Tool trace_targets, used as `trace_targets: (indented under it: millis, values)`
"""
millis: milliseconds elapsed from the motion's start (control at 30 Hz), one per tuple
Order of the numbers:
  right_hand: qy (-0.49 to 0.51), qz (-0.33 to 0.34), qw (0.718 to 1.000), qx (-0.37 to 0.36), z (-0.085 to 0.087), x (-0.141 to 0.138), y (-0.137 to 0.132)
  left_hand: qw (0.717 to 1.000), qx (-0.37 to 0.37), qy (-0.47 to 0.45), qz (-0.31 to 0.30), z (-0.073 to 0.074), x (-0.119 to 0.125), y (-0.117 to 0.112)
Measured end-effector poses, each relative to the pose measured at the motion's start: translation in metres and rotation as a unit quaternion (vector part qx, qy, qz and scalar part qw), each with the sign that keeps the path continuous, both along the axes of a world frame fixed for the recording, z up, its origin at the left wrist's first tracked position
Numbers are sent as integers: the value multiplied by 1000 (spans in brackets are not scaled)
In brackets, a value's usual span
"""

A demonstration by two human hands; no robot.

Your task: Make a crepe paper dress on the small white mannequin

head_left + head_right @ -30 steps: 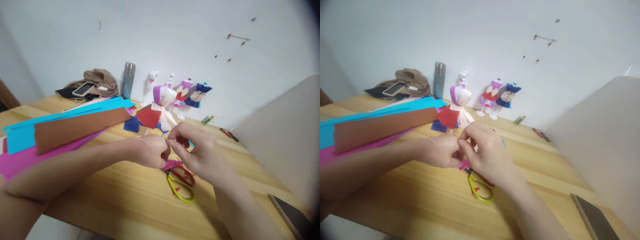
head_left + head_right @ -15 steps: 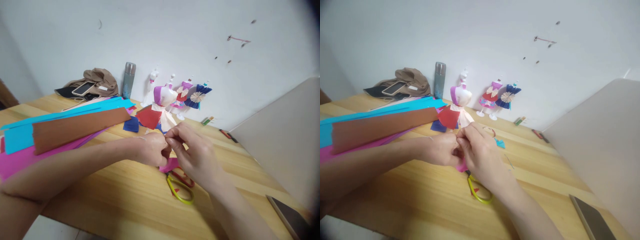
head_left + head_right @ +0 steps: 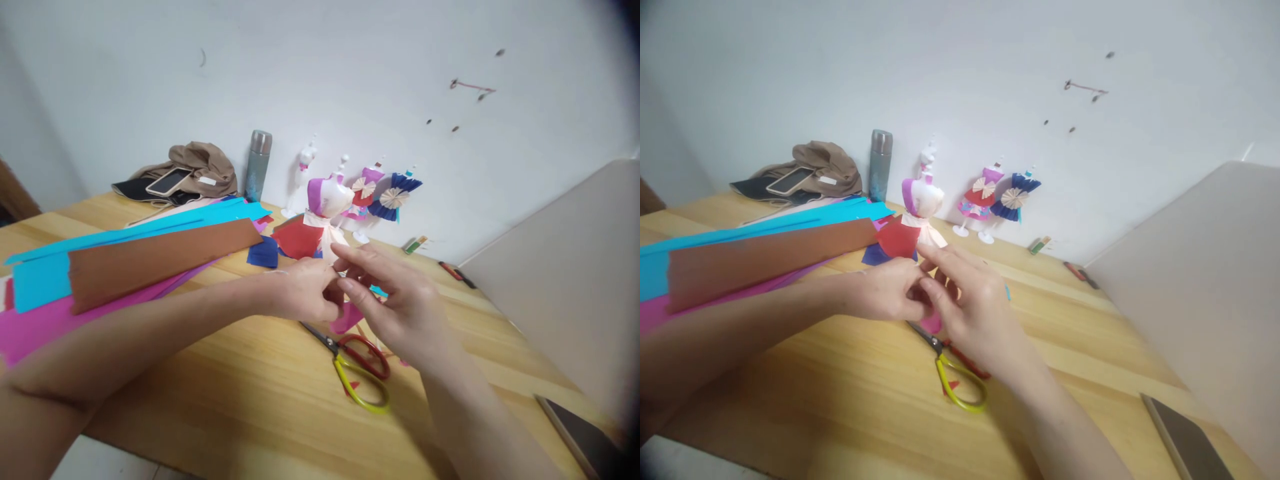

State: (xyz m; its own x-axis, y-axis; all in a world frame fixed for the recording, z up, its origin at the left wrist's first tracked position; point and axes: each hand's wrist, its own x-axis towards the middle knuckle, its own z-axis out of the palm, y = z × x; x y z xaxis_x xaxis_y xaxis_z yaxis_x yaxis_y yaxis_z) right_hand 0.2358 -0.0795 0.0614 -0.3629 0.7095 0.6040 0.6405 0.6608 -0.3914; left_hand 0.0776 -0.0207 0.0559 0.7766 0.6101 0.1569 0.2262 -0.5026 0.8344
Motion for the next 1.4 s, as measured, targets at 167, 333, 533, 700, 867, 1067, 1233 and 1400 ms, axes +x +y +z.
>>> trace_targets:
  millis: [167, 333, 533, 700, 867, 1067, 1233, 1400]
  values:
    - [47, -26, 999, -3, 16, 22, -1, 996, 11, 62, -60, 5, -5, 3]
    - [54, -94, 985, -134, 36, 40, -3, 997, -9, -1, -73, 8, -8, 8]
    - [54, -37, 969, -238, 32, 33, 5, 999, -42, -18, -30, 14, -9, 5]
    - [181, -58, 958, -216, 29, 33, 11, 986, -151, -59, -27, 10, -6, 7]
    - [235, -56, 949, -201, 25, 32, 14, 971, -212, -97, -59, 0, 2, 4]
    - [234, -31, 951, -202, 20, 37, 16, 976, -174, -130, 31, -4, 7, -3]
    - [293, -20, 924, -246, 16, 41, 20, 966, 181, -89, 164, -9, 3, -3]
    - [272, -38, 920, -280, 17, 28, 22, 845, 498, 24, 194, -8, -3, -9]
